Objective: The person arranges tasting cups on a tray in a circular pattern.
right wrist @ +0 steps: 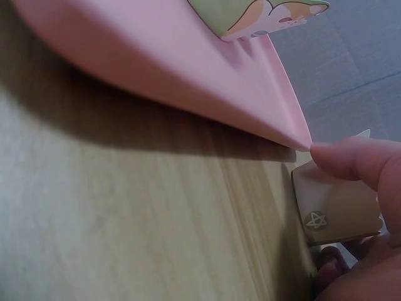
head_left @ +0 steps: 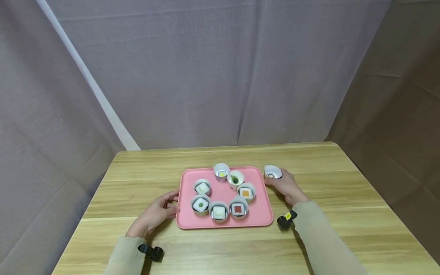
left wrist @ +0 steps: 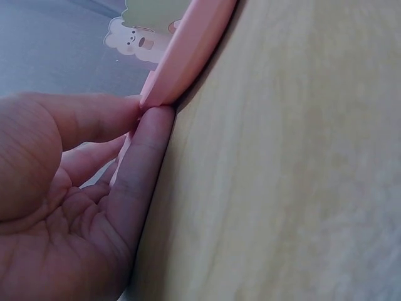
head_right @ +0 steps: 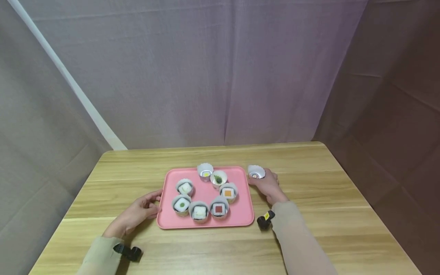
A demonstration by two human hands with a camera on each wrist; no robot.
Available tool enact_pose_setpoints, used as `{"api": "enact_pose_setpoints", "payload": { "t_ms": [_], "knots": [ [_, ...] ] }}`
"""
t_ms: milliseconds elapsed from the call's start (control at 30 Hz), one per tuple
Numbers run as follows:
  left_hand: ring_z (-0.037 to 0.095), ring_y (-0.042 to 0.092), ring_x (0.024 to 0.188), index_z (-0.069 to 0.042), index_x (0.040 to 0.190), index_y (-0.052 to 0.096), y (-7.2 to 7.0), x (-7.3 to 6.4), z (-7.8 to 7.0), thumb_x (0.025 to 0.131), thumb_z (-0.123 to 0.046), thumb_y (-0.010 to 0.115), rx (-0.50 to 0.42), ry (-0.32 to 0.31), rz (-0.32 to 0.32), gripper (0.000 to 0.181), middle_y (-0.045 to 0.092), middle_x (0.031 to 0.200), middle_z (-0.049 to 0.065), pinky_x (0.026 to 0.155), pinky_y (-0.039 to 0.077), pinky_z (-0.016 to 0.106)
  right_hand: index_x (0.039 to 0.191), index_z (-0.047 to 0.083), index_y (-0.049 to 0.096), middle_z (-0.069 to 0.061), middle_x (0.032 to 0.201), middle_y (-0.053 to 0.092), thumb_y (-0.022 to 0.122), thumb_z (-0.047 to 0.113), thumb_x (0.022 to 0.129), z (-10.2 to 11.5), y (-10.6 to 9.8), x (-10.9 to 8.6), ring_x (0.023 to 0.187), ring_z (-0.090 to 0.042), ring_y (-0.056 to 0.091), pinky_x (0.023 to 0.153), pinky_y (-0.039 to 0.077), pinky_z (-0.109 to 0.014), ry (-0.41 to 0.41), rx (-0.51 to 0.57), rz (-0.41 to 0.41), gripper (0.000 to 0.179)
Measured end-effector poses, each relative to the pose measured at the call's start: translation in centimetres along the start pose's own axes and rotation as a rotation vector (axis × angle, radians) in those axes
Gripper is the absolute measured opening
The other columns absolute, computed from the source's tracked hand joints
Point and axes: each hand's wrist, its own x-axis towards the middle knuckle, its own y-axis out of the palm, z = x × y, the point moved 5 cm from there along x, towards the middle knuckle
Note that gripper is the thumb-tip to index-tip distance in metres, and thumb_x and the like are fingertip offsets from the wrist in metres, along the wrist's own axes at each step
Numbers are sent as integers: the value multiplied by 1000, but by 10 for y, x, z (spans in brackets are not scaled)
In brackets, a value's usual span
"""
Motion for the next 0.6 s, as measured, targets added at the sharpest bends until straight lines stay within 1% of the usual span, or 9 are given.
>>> {"api": "enact_pose_setpoints", "payload": {
  "t_ms": [233, 467, 600],
  "knots": [
    [25, 49, 94, -8, 147, 39, 0, 0, 0, 90, 7, 58, 16, 3, 0, 62, 45, 125, 18, 82, 52, 37, 145, -2, 29, -22, 137, 36, 74, 23, 84, 0, 0, 1, 121, -34, 41, 104, 33, -47, -13, -2, -6, 79],
    [24, 48, 94, -8, 147, 39, 0, -1, -1, 90, 7, 57, 14, -6, -5, 62, 45, 125, 17, 82, 52, 37, 144, -2, 31, -22, 135, 42, 73, 22, 85, 1, 0, 1, 122, -34, 43, 104, 33, -47, -30, -9, -3, 77],
    [24, 48, 94, -7, 147, 39, 1, 0, -1, 89, 8, 57, 9, -5, -5, 62, 45, 125, 18, 82, 52, 36, 144, -2, 31, -22, 136, 38, 73, 22, 84, 1, 1, -1, 122, -34, 41, 105, 32, -48, -25, -14, -6, 77]
  ]
}}
